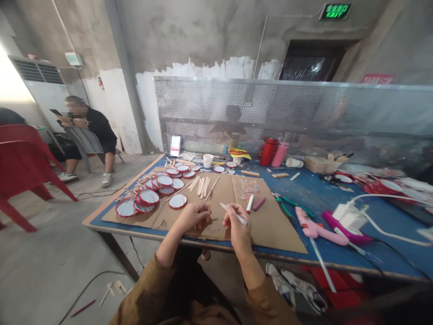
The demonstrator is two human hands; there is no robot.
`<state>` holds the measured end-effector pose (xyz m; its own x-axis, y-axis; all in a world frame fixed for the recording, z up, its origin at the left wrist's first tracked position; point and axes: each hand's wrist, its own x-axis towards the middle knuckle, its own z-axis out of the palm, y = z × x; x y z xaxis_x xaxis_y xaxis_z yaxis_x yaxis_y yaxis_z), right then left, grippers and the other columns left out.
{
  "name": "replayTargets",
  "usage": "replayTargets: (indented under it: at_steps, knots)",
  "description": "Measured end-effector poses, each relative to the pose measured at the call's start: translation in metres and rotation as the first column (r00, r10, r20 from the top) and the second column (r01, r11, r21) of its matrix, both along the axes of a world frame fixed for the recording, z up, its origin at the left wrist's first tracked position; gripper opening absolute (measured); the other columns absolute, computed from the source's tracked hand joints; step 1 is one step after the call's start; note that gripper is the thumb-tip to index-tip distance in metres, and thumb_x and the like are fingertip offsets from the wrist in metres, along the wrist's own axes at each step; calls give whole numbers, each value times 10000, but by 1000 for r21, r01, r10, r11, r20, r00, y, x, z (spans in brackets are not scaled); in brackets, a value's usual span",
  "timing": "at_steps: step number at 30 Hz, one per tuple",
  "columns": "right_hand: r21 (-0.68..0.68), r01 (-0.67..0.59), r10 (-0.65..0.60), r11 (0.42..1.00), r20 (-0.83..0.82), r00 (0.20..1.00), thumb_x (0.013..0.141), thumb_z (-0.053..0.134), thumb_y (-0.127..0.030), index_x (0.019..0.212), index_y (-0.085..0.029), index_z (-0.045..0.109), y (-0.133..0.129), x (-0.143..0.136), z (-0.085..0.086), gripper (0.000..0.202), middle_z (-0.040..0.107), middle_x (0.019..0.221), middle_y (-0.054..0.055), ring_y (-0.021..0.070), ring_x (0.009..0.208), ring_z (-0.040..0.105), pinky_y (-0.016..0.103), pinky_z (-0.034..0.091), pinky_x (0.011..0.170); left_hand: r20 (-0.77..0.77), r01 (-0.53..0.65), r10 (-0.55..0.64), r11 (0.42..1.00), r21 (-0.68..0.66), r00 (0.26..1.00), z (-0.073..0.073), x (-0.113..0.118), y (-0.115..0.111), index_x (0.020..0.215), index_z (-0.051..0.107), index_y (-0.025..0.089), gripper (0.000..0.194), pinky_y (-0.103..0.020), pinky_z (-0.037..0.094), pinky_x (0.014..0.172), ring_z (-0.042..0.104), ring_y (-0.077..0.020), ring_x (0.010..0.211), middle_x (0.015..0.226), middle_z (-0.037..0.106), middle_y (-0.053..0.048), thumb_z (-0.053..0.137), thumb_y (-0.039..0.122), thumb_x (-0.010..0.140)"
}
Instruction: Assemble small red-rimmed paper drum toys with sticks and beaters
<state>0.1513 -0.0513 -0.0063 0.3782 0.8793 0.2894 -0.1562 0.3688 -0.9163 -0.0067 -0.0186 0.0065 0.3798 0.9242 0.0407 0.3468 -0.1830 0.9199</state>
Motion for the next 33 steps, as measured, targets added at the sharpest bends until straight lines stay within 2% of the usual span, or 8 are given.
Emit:
replayTargets:
  at_steps: [6,11,16,19,22,25,29,33]
  knots:
    - [-32,10,-8,999,66,998,753,655,-424,878,-172,598,-3,1,-6,287,574,572,-35,98,463,526,166,362,377,-63,15,-12,998,54,998,1,-1,-2,659,572,149,196,-152,308,343,467,-52,339,654,675,-9,482,278,775]
    - [-45,-63,77,997,489,869,801,597,-349,949,-184,616,-4,15,-1,223,649,682,-7,131,551,592,224,476,495,-58,50,-47,998,42,997,-5,-1,3,710,572,161,196,-169,296,327,459,-63,324,691,689,-8,450,294,785]
    - [252,-23,-228,968,910,346,866,491,-187,1066,-200,595,7,71,19,226,669,1013,68,211,955,611,347,479,837,-77,30,-24,996,84,997,-7,-1,4,697,537,175,186,-163,297,348,473,-66,334,635,654,18,459,313,794]
    - [280,22,-277,960,957,-85,845,440,-62,1098,-183,589,21,116,23,318,664,958,86,223,928,581,349,446,829,-57,-4,9,997,83,998,-6,-1,3,686,510,181,182,-162,317,360,494,-81,347,522,571,43,466,322,793]
    - [334,200,-254,921,904,-343,818,443,-24,1019,-159,627,32,149,19,304,662,876,107,235,830,578,327,419,710,-43,-36,39,998,60,998,-5,-1,2,699,509,190,162,-164,334,358,500,-101,346,415,469,68,469,318,789]
    - [390,273,-273,879,883,-383,821,431,-24,1094,-166,610,38,164,12,355,665,891,93,223,789,584,313,387,659,-19,-65,66,997,39,998,-6,-1,3,715,516,194,141,-166,327,345,484,-102,328,391,455,76,473,309,784]
    - [516,400,-456,757,856,-242,885,401,-108,1105,-145,592,41,165,10,293,656,902,93,212,793,583,306,387,685,-31,-83,84,996,22,996,-5,-1,3,680,507,192,154,-161,311,337,464,-92,309,385,470,72,466,294,788]
    - [478,278,-456,833,878,-144,900,429,-135,972,-157,625,40,153,15,211,644,872,76,204,825,566,300,386,719,-55,-76,77,997,21,996,-1,0,3,687,511,193,170,-155,305,336,463,-90,308,377,469,72,447,297,804]
